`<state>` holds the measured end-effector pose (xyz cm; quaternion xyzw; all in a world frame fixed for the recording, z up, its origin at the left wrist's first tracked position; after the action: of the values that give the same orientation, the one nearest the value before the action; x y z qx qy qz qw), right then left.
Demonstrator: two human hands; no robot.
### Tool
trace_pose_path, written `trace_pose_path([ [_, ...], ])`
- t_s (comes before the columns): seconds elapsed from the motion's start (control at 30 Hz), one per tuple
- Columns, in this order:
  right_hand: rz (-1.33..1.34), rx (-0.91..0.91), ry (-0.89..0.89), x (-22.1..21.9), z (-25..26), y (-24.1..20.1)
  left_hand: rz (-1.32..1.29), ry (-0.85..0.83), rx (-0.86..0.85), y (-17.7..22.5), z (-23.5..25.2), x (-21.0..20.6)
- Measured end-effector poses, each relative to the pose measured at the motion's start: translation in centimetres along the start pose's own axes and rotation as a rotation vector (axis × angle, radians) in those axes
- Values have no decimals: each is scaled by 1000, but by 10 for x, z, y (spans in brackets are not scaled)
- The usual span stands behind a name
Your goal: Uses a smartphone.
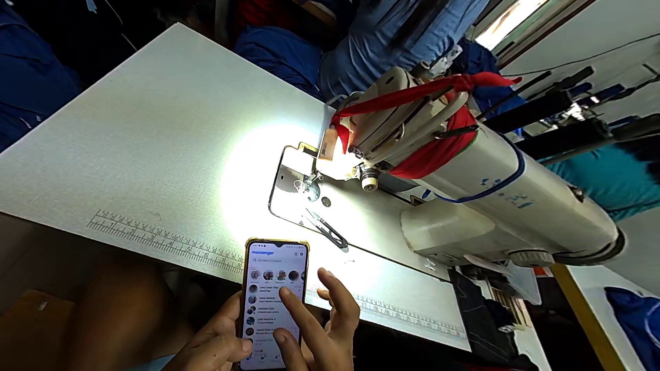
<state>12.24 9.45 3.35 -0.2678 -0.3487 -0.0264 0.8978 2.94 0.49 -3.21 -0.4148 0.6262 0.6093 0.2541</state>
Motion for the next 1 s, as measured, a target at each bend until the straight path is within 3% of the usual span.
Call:
trace_pose_path([
  [0.37,119,-85,43,9,1,5,1,-1,-27,2,1,3],
  [0.53,388,-232,-38,2,-5,11,16,31,-35,4,1,4],
  [0.7,759,-496,-226,-14,-11,10,72,57,-62,9,0,6],
  [0.83,874,-632,-340,-21,-18,6,141,102,-66,12,-1,9],
  [1.0,910,-657,-367,-22,-22,5,185,132,-59,12,-1,9],
])
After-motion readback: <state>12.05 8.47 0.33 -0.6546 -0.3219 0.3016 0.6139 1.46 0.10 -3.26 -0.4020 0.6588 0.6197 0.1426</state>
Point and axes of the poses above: each hand's wrist, its own z-axis towards the middle knuckle, its own x-axis out of the back of the hand, y = z × x, the point moved 9 cm from there along z, towards the middle knuckle, and after that the axes turned 9 degrees about y, right-handed, at the moved point
